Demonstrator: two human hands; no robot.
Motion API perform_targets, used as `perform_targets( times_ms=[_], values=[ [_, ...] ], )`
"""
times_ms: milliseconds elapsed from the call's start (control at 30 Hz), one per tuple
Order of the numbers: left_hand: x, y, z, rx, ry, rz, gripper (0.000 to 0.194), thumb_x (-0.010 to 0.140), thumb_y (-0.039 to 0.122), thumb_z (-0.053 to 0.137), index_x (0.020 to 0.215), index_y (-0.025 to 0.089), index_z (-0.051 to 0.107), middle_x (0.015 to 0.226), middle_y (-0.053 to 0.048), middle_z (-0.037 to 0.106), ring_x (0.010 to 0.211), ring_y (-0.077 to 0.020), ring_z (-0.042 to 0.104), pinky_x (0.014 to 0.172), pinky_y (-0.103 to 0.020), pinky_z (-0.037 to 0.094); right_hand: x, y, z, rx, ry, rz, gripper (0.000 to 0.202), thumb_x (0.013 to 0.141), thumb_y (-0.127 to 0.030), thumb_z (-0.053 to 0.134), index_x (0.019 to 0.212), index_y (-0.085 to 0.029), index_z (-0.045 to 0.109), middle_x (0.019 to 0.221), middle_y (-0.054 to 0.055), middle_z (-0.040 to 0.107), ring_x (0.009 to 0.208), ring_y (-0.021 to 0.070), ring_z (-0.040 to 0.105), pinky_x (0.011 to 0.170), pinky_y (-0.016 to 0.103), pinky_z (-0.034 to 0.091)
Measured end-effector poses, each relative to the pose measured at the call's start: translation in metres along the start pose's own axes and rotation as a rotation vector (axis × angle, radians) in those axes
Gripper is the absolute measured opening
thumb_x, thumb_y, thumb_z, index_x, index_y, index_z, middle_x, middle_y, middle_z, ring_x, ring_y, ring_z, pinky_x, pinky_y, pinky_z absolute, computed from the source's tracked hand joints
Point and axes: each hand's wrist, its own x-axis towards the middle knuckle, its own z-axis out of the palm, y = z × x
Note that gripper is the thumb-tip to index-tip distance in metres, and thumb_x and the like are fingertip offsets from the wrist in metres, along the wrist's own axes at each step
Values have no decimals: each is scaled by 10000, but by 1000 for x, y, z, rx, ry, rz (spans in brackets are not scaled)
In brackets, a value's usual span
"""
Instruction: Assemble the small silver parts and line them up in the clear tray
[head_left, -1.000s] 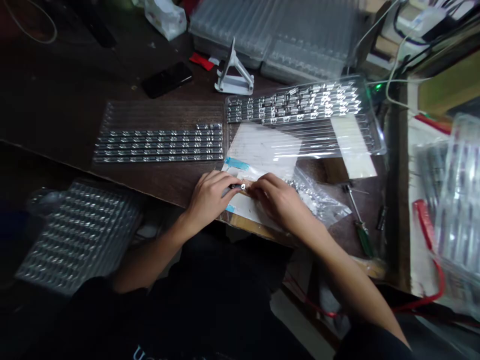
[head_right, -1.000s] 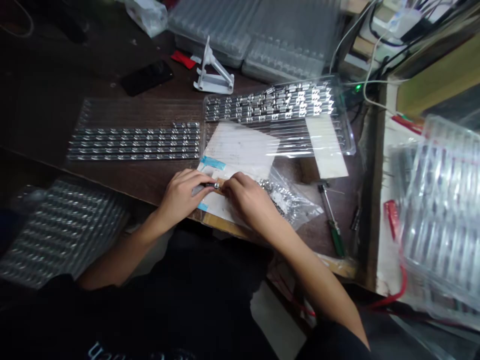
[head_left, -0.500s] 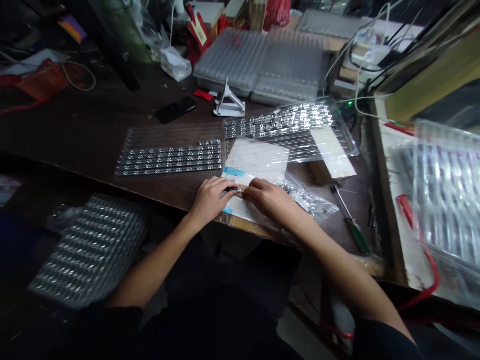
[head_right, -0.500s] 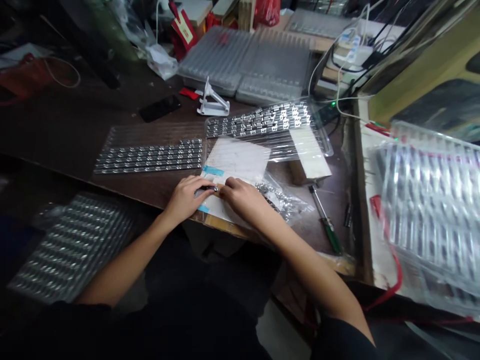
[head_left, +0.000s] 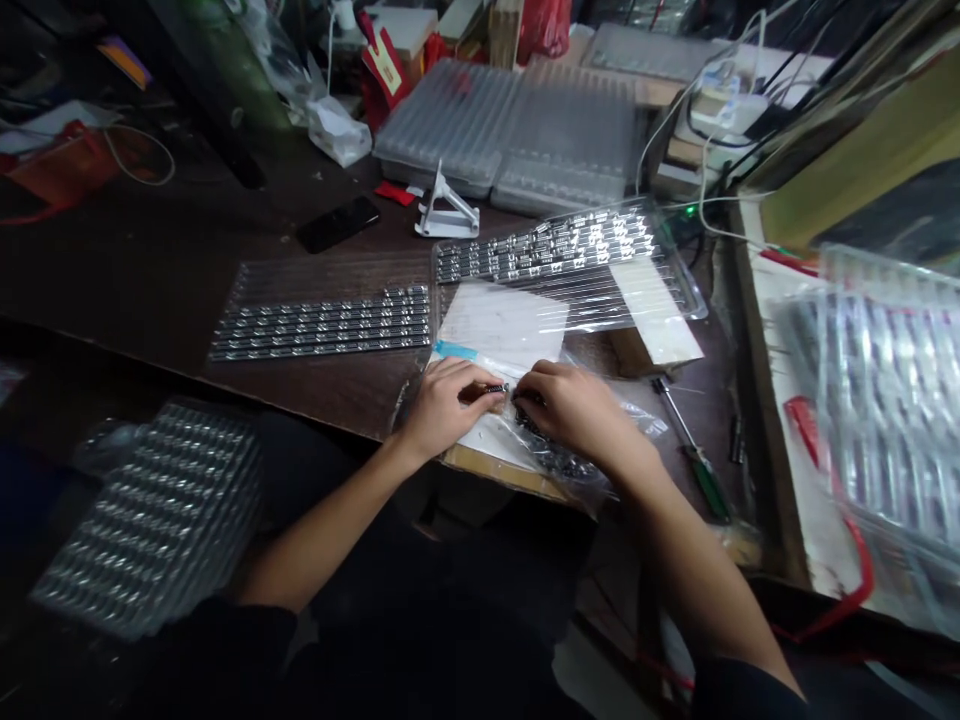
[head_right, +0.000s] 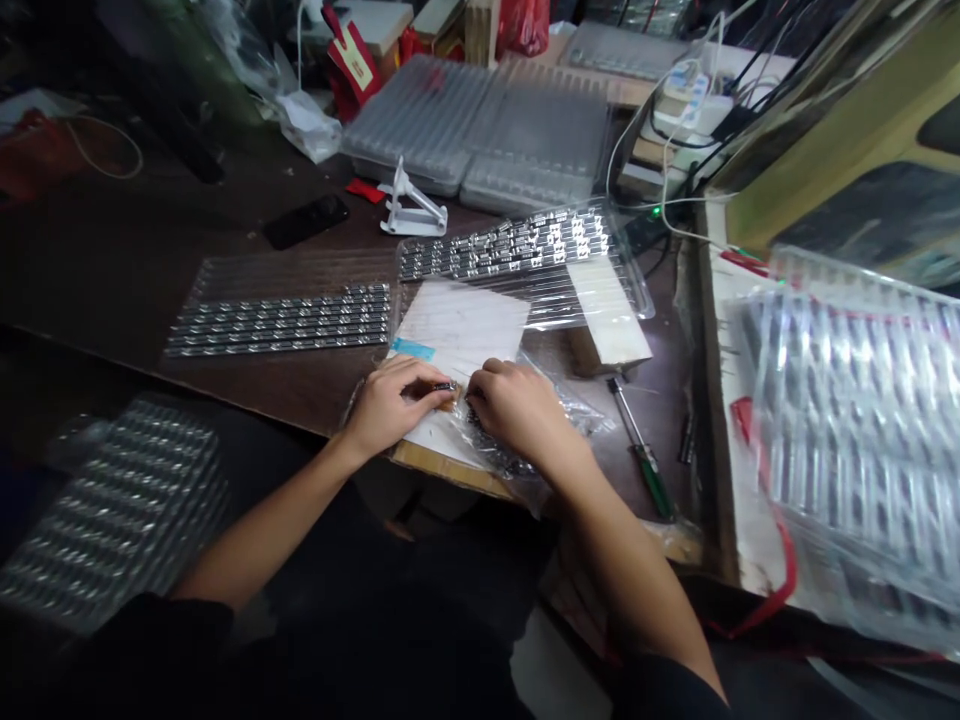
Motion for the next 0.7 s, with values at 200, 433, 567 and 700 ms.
perform_targets(
  times_ms=[200,433,567,700],
  values=[
    [-1,-5,4,-2,-124,33,139,872,351,731,899,215,721,902,-17,763,891,-202,672,883,-374,453,-2,11,3,6,-20,-19,170,961,-217,536,935,-166,695,926,86,703,796,212,659,649,299,421],
    [0,-4,4,-8,-112,-4,171,895,390,701,890,219,715,898,-12,761,887,-192,666,869,-360,446,-15,26,-11,108,-73,30,159,863,-244,692,1013,-194,695,938,66,712,786,226,666,670,323,469],
    [-1,-4,4,-4,-80,-44,142,873,353,731,873,213,708,884,-9,756,877,-195,655,866,-361,446,-16,24,-11,149,-141,14,104,916,-168,578,903,-202,675,874,55,709,724,198,651,643,302,445],
    [-1,-2,4,14,-76,-63,124,851,324,756,852,210,705,864,-5,751,869,-199,653,861,-363,445,-17,24,-15,249,-79,10,106,927,-185,547,920,-197,652,867,57,709,714,188,646,643,294,452]
  ],
)
